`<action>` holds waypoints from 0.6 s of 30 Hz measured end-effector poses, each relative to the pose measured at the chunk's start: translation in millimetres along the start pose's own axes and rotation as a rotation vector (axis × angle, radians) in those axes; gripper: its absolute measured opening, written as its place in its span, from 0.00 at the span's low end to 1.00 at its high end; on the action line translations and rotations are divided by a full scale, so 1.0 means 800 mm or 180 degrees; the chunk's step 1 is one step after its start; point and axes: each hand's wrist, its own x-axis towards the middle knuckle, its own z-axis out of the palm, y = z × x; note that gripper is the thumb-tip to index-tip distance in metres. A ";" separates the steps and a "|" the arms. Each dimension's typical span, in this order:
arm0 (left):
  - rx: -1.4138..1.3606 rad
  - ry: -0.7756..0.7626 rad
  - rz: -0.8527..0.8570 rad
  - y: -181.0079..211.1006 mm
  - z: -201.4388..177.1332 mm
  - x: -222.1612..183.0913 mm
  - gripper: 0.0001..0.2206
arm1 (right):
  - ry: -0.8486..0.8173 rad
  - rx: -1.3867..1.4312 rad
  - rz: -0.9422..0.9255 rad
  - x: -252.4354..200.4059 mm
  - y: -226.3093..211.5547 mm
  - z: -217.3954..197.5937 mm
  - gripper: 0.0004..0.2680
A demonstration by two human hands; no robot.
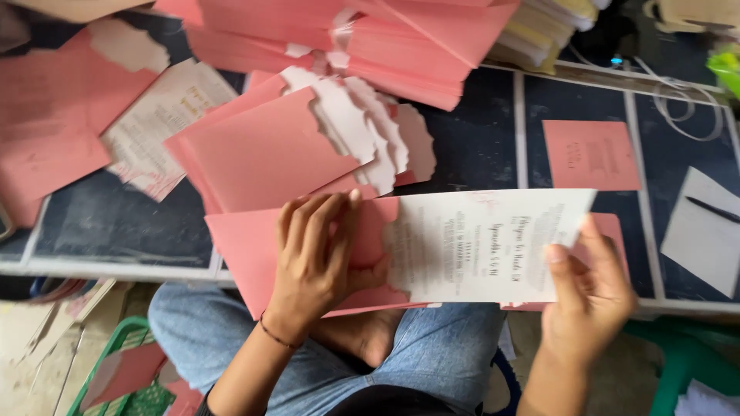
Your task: A person is manually inserting printed invitation cards into pink envelopes and stacking them on a table.
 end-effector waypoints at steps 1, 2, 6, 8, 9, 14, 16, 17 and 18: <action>-0.0077 0.0025 -0.0026 0.001 0.002 0.001 0.29 | -0.0086 -0.0014 0.0195 -0.005 0.000 0.003 0.19; -0.0154 0.0049 -0.0053 0.002 0.004 0.002 0.33 | -0.0168 -0.0023 0.0392 -0.010 0.000 0.006 0.20; -0.0146 0.0176 0.0041 0.014 0.028 0.001 0.33 | -0.0471 -0.0512 0.0076 -0.046 -0.043 0.045 0.18; -0.0190 0.0214 0.0031 0.023 0.039 0.001 0.33 | -0.1188 -0.0563 0.0165 -0.061 -0.065 0.063 0.20; -0.0227 0.0202 0.0062 0.027 0.039 0.006 0.33 | -0.1143 -0.0581 0.0180 -0.064 -0.067 0.068 0.20; -0.0252 0.0049 0.0027 0.036 0.032 0.003 0.37 | -0.2068 0.0264 0.1039 -0.047 -0.067 0.062 0.21; -0.0019 0.0126 -0.0212 0.032 0.010 -0.003 0.37 | -0.1831 0.0227 0.1058 -0.032 -0.063 0.050 0.20; 0.0219 0.0209 -0.0462 0.029 0.000 -0.005 0.38 | -0.1609 0.0189 0.1070 -0.023 -0.060 0.044 0.19; 0.0213 0.0220 -0.0457 0.024 -0.004 -0.010 0.38 | -0.1603 0.0185 0.1059 -0.018 -0.059 0.043 0.19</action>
